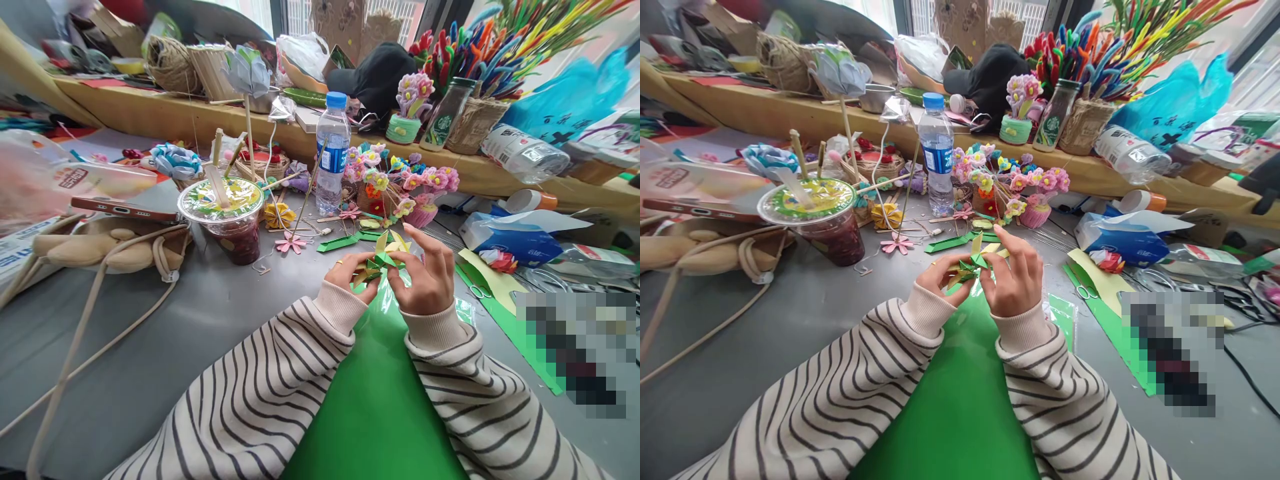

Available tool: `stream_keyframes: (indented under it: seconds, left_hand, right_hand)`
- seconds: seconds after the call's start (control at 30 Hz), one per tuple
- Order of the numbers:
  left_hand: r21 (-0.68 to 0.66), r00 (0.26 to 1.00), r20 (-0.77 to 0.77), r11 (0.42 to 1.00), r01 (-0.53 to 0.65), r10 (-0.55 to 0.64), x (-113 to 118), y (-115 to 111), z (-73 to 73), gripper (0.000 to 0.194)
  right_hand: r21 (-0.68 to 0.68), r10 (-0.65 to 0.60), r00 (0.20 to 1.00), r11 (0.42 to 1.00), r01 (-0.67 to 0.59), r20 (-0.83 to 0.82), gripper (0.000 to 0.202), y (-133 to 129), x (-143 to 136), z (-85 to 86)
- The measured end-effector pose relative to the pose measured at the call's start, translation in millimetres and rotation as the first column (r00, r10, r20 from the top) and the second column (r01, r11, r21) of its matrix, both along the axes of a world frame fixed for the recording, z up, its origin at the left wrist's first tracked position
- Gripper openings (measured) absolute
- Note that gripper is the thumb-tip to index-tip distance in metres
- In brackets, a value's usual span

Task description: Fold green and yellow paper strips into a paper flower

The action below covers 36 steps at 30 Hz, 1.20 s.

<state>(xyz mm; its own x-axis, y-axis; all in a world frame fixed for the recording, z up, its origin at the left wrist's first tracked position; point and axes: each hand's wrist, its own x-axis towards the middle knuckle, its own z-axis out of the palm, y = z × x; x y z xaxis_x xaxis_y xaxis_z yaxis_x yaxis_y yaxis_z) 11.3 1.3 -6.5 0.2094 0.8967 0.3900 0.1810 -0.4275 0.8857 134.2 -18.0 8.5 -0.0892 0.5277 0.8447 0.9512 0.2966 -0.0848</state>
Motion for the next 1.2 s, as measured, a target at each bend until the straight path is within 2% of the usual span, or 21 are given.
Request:
stream_keyframes:
  seconds: [0.13, 0.2, 0.27, 0.37, 0.43, 0.47, 0.53, 0.67, 0.77, 1.03, 1.2]
  left_hand:
    - [0.221, 0.986, -0.147, 0.974, -0.045, 0.079, -1.2, -0.8, -0.5, 0.033]
    - [0.277, 0.981, -0.168, 0.96, -0.046, 0.096, -1.2, -1.9, -1.3, 0.035]
    - [0.286, 0.986, -0.153, 0.958, -0.014, 0.061, -2.2, -3.1, 0.2, 0.039]
    - [0.159, 0.993, -0.033, 0.98, 0.117, -0.113, -6.5, -1.7, 6.9, 0.043]
    - [-0.072, 0.963, 0.161, 0.971, 0.228, -0.215, -10.1, 2.5, 11.5, 0.036]
    - [-0.171, 0.949, 0.252, 0.956, 0.238, -0.191, -11.5, 5.4, 12.9, 0.036]
    - [-0.287, 0.939, 0.322, 0.932, 0.22, -0.122, -13.0, 11.2, 13.6, 0.037]
    - [-0.298, 0.946, 0.322, 0.944, 0.145, -0.043, -12.8, 17.8, 9.1, 0.026]
    - [-0.285, 0.941, 0.337, 0.949, 0.135, -0.033, -12.7, 17.7, 6.3, 0.019]
    - [-0.308, 0.919, 0.392, 0.948, 0.083, 0.046, -11.8, 15.2, 7.9, 0.012]
    - [-0.333, 0.895, 0.442, 0.938, 0.1, 0.062, -11.0, 15.6, 10.3, 0.012]
  right_hand:
    - [-0.001, -0.045, 0.997, 0.999, 0.045, 0.068, 0.015, 0.4, -4.0, 0.6]
    - [-0.001, -0.044, 0.997, 0.999, 0.044, 0.064, 0.015, 0.5, -4.3, 0.2]
    - [-0.006, -0.04, 0.998, 0.999, 0.04, 0.039, 0.016, 0.4, -2.2, -0.4]
    - [-0.012, -0.032, 0.999, 0.999, 0.032, 0.016, 0.017, 0.4, 3.1, -1.0]
    - [-0.007, -0.009, 1.0, 1.0, 0.009, 0.019, 0.017, 0.3, 5.5, -1.1]
    - [-0.009, 0.014, 0.999, 1.0, -0.014, 0.029, 0.017, 0.1, 5.9, -1.0]
    - [-0.019, 0.071, 0.996, 0.997, -0.07, 0.059, 0.016, -0.4, 5.2, -0.5]
    - [-0.031, 0.136, 0.983, 0.991, -0.133, 0.123, 0.017, -1.6, 1.7, 0.8]
    - [-0.002, 0.146, 0.975, 0.989, -0.148, 0.165, 0.015, -2.3, -0.6, 1.5]
    - [0.033, 0.137, 0.985, 0.989, -0.141, 0.101, 0.011, -6.6, -6.8, 1.3]
    - [0.041, 0.141, 0.986, 0.989, -0.145, 0.084, 0.01, -6.3, -6.2, 0.9]
